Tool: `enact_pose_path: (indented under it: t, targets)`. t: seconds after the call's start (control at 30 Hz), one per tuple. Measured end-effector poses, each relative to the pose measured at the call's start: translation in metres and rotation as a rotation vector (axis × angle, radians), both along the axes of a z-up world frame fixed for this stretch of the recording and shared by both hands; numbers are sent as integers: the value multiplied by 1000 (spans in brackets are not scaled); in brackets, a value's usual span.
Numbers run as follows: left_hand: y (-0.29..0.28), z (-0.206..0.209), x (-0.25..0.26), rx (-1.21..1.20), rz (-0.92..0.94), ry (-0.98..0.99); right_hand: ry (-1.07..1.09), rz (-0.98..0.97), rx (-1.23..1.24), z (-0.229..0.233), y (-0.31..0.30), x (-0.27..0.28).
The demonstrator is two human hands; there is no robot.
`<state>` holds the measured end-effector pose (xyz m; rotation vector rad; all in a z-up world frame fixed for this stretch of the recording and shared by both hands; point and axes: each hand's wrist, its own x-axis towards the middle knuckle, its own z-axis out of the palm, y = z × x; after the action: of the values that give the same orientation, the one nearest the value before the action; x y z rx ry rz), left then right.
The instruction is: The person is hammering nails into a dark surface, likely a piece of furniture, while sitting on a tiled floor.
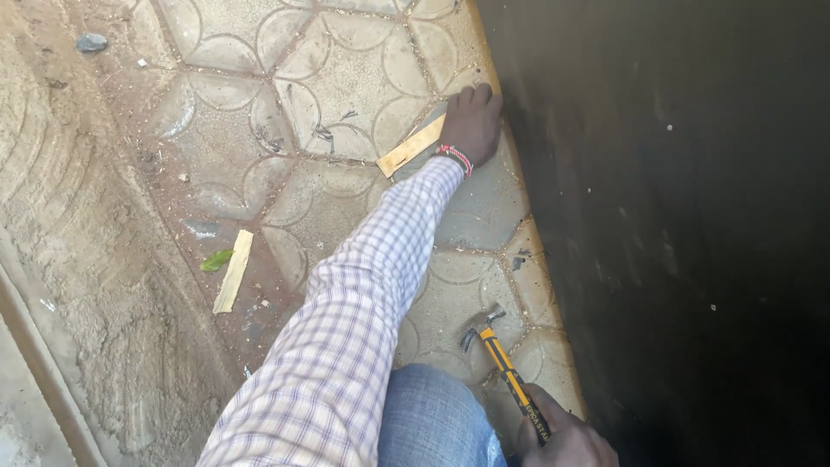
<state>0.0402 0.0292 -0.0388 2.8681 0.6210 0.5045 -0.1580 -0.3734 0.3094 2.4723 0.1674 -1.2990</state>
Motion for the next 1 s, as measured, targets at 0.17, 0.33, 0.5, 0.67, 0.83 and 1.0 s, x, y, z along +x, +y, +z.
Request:
enact_pose_path:
  t: [0.17,0.33,0.5,0.67,0.83,1.0]
  targets:
    - [22,24,18,-372,131,185,97,-3,-93,-5,2,5]
    - [32,30,25,-458,151,228,-26,23,20,-21,-19,-7]
    - [18,50,3,-240,81,232,-16,-52,42,-13,-11,-2]
    - [-31,63,-65,-551,67,136,28,-59,97,-3,-9,4]
    - [-72,142,-154,-873,79,180,26,-16,229,27,11,7]
    - [-39,201,-199,-902,-13,116,-82,-1,400,21,4,-6]
